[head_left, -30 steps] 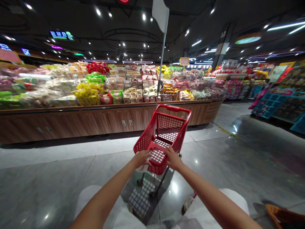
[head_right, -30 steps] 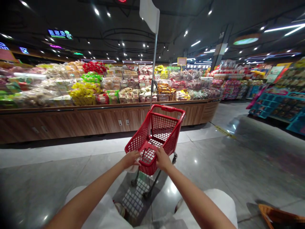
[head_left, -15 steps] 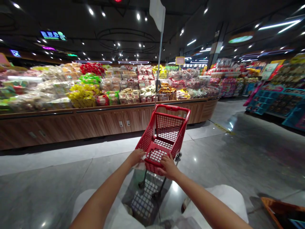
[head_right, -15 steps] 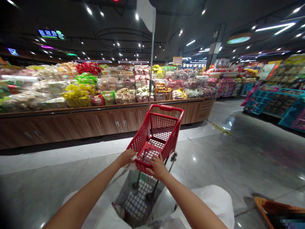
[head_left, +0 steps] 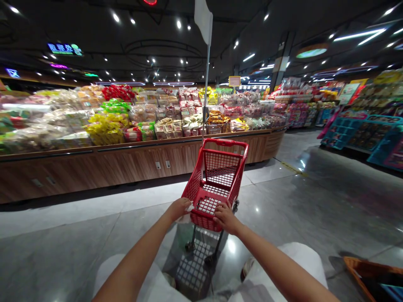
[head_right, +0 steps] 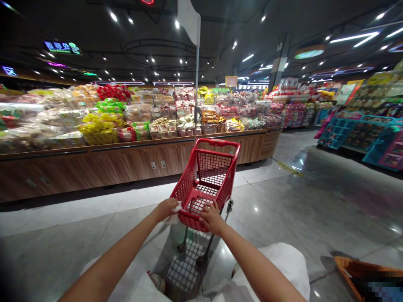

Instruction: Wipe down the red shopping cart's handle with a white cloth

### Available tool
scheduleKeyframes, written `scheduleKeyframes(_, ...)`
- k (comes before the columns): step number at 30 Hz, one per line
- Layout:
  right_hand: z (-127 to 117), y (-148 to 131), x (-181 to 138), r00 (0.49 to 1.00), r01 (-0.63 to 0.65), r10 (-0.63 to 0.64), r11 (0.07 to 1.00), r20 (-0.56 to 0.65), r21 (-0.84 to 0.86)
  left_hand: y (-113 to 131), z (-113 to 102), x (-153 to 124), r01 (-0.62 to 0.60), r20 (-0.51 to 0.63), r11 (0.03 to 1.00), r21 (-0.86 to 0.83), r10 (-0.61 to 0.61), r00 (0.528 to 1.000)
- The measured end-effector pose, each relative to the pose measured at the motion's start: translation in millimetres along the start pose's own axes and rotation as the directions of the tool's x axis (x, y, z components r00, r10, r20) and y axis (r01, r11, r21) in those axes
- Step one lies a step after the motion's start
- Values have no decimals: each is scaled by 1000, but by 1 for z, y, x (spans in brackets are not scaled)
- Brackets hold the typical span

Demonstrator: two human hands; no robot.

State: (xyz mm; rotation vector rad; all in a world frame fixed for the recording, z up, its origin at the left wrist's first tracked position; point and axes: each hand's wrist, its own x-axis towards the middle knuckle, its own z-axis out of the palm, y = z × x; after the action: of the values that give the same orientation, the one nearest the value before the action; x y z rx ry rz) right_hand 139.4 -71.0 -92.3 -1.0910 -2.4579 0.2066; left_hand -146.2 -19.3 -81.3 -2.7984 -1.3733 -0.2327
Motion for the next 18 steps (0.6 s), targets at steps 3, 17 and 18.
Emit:
scheduleKeyframes(3,-8,14,0,1000,5,-5,1000,14,-24,9,4,4,45,-32,999,26,-45,998)
scheduleKeyframes(17,10,53,18,995,-97,96,992,-18,-85,113,23,73,124,-58,992,23,-122,991)
scheduleKeyframes(18,9,54,19,996,-84,83,993,-9,-83,109,21,71,127,-40,991,34,-126,991)
